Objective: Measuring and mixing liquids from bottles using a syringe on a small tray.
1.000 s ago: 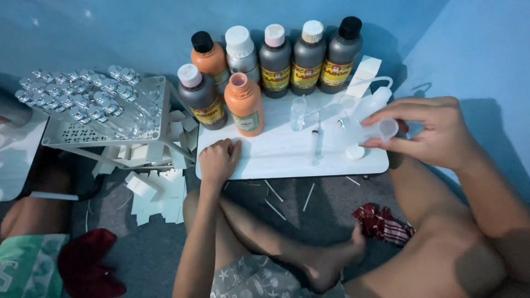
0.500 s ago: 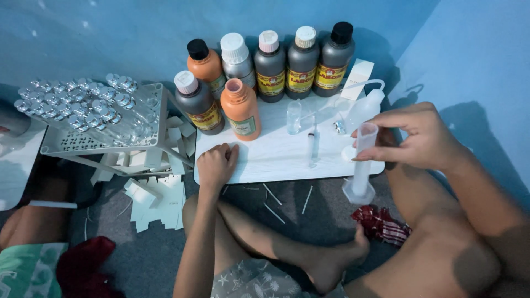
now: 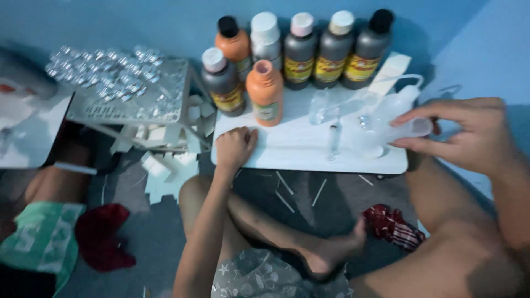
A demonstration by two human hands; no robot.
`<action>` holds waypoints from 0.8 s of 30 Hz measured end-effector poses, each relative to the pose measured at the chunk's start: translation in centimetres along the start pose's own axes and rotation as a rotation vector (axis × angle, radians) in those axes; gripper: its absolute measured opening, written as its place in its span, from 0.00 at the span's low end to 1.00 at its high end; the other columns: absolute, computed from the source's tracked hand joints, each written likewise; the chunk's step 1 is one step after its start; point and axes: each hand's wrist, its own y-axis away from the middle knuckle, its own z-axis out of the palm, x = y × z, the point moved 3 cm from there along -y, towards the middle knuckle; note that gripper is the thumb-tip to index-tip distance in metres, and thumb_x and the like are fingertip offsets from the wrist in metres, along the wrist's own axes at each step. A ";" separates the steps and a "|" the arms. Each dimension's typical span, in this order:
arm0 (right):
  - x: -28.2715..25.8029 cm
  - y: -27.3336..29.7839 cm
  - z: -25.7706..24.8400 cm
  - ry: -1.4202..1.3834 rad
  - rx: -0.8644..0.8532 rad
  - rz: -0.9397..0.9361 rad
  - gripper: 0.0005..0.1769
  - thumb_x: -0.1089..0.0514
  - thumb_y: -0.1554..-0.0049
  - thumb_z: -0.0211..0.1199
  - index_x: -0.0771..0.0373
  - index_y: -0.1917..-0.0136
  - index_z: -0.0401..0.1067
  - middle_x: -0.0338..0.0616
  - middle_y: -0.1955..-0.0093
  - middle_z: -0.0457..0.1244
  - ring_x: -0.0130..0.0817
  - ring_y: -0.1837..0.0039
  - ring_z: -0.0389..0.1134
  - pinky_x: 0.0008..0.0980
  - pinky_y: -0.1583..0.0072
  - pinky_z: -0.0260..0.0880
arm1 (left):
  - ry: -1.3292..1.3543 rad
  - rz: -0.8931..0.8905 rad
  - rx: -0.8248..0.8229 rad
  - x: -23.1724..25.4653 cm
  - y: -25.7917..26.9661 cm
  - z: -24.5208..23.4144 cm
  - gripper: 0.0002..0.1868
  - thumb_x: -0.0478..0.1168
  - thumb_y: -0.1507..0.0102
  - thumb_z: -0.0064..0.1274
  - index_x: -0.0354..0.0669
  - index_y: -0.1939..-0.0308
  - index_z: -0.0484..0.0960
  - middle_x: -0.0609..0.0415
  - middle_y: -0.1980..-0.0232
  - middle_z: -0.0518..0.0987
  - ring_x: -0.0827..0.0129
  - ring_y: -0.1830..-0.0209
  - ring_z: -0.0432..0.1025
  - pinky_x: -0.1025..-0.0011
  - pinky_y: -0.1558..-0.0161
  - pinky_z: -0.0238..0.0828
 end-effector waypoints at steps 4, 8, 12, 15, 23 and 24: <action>1.3 1.1 1.1 0.336 -0.266 0.349 0.23 0.32 0.53 0.73 0.33 0.45 0.83 0.25 0.67 0.70 0.29 0.66 0.66 0.29 0.57 0.63 | 0.004 -0.060 -0.017 0.1 0.0 -0.4 0.22 0.58 0.35 0.48 0.48 0.74 0.80 0.46 0.74 0.81 0.42 0.74 0.76 0.47 0.73 0.68; 1.5 1.1 2.2 -0.100 -0.229 0.390 0.18 0.52 0.51 0.73 0.56 0.47 0.83 0.39 0.48 0.74 0.33 0.47 0.72 0.36 0.50 0.69 | 0.007 -0.032 -0.035 0.4 0.0 -0.9 0.24 0.58 0.34 0.46 0.45 0.75 0.79 0.47 0.75 0.80 0.45 0.76 0.76 0.50 0.75 0.66; 1.6 0.2 2.6 -0.027 -0.185 0.194 0.18 0.48 0.50 0.73 0.55 0.48 0.83 0.40 0.47 0.74 0.35 0.45 0.74 0.35 0.45 0.71 | 0.014 -0.037 -0.002 0.5 -0.1 -0.8 0.24 0.57 0.35 0.47 0.45 0.78 0.74 0.48 0.77 0.78 0.45 0.78 0.74 0.50 0.78 0.64; 0.3 -0.8 2.7 -0.008 -0.216 0.248 0.17 0.47 0.45 0.67 0.48 0.43 0.82 0.28 0.46 0.74 0.27 0.54 0.73 0.30 0.54 0.66 | 0.008 -0.025 -0.041 0.8 -0.2 -0.8 0.24 0.56 0.35 0.45 0.43 0.77 0.78 0.46 0.74 0.81 0.43 0.76 0.75 0.48 0.76 0.67; -4.7 -6.4 4.9 -0.644 -0.199 -0.074 0.16 0.54 0.40 0.57 0.67 0.44 0.69 0.45 0.49 0.73 0.25 0.62 0.75 0.23 0.57 0.78 | -0.022 -0.068 -0.147 1.2 -0.4 -1.2 0.25 0.56 0.32 0.43 0.44 0.74 0.81 0.46 0.71 0.83 0.44 0.74 0.76 0.47 0.73 0.68; -5.0 -6.7 5.9 -0.735 -0.186 -0.103 0.17 0.53 0.40 0.57 0.66 0.43 0.69 0.45 0.48 0.72 0.24 0.64 0.74 0.21 0.59 0.79 | -0.035 -0.050 -0.128 1.0 -0.5 -0.9 0.24 0.56 0.33 0.44 0.43 0.74 0.81 0.46 0.71 0.83 0.43 0.74 0.76 0.47 0.73 0.68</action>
